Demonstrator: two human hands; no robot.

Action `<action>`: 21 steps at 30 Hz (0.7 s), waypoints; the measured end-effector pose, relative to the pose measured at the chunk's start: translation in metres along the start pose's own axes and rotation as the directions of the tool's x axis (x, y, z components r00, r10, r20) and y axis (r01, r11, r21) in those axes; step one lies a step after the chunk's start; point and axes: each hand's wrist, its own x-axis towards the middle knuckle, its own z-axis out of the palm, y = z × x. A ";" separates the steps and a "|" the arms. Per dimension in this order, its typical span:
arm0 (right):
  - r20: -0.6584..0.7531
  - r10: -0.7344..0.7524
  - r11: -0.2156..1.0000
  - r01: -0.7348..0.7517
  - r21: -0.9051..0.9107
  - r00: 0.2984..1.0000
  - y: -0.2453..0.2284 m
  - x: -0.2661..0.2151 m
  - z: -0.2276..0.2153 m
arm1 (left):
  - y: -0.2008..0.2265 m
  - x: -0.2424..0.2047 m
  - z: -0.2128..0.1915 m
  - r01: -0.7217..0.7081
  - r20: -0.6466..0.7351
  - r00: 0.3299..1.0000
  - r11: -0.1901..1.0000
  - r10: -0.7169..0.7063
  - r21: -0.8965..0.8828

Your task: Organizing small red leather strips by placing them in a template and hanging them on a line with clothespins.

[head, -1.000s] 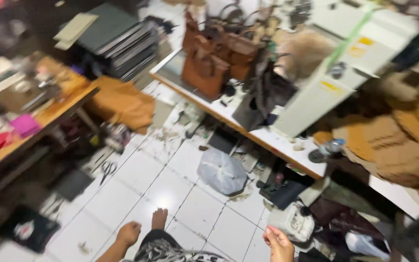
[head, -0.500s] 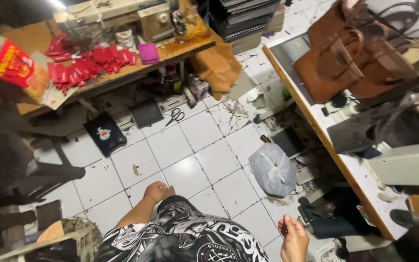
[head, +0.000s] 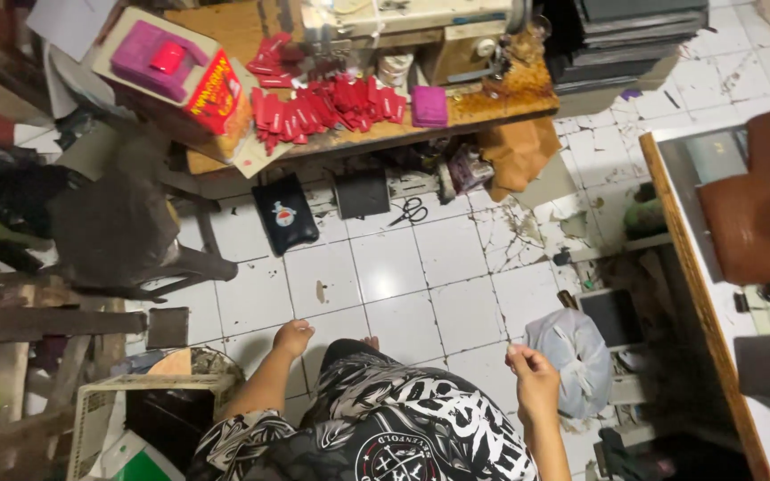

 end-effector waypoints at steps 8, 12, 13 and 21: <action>0.399 -0.029 0.849 0.233 -0.474 0.917 -0.068 0.028 0.123 | -0.079 -0.023 -0.026 0.110 -0.203 0.957 0.909 -0.206 -0.403; 0.547 -0.037 0.796 0.356 -0.490 0.837 -0.076 0.051 0.179 | -0.110 -0.063 -0.015 0.225 -0.097 0.942 0.819 -0.322 -0.528; 0.603 -0.068 0.735 0.449 -0.508 0.795 -0.079 0.056 0.194 | -0.104 -0.088 -0.020 0.337 -0.022 0.898 0.721 -0.439 -0.605; 0.862 -0.154 0.584 0.749 -0.314 0.482 -0.105 0.109 0.335 | -0.114 -0.115 -0.026 0.640 0.218 0.704 0.471 -0.676 -0.607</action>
